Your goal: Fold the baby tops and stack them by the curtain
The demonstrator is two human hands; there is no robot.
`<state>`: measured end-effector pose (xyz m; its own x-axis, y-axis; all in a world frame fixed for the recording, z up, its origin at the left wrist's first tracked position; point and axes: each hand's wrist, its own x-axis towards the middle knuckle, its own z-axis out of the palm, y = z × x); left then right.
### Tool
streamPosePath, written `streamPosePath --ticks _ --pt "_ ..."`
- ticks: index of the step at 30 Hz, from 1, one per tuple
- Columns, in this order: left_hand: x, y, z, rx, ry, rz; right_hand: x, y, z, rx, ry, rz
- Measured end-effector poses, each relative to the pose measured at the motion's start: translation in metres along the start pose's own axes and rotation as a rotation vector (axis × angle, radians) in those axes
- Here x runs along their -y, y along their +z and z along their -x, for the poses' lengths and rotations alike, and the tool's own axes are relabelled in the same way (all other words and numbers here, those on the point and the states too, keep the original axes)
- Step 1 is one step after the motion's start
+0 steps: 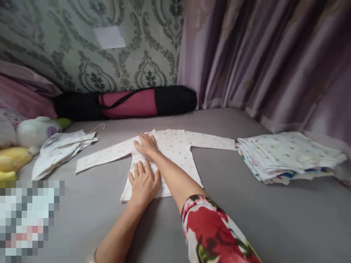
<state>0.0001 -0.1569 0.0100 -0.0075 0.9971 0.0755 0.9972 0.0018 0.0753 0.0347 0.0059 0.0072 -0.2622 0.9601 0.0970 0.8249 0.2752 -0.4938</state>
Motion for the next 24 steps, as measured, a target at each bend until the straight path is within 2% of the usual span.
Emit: streamPosePath --ticks 3,7,11,17,20,24 --pt "0.003 -0.004 -0.002 -0.057 0.006 -0.01 -0.016 -0.016 0.02 0.039 0.006 -0.048" --pt "0.006 0.002 -0.008 -0.143 0.075 -0.005 -0.046 -0.033 0.064 0.006 0.011 0.068" --pt "0.008 0.011 -0.015 -0.101 0.113 -0.026 -0.074 -0.049 0.089 0.007 0.152 0.196" --pt "0.008 0.013 -0.016 -0.033 0.099 -0.078 -0.103 -0.067 0.07 -0.047 0.293 0.307" --pt "0.008 0.015 -0.016 -0.039 0.095 -0.081 -0.11 -0.067 0.06 -0.049 0.318 0.309" --pt "0.007 0.016 -0.016 -0.025 0.086 -0.089 -0.112 -0.06 0.059 -0.114 0.311 0.322"
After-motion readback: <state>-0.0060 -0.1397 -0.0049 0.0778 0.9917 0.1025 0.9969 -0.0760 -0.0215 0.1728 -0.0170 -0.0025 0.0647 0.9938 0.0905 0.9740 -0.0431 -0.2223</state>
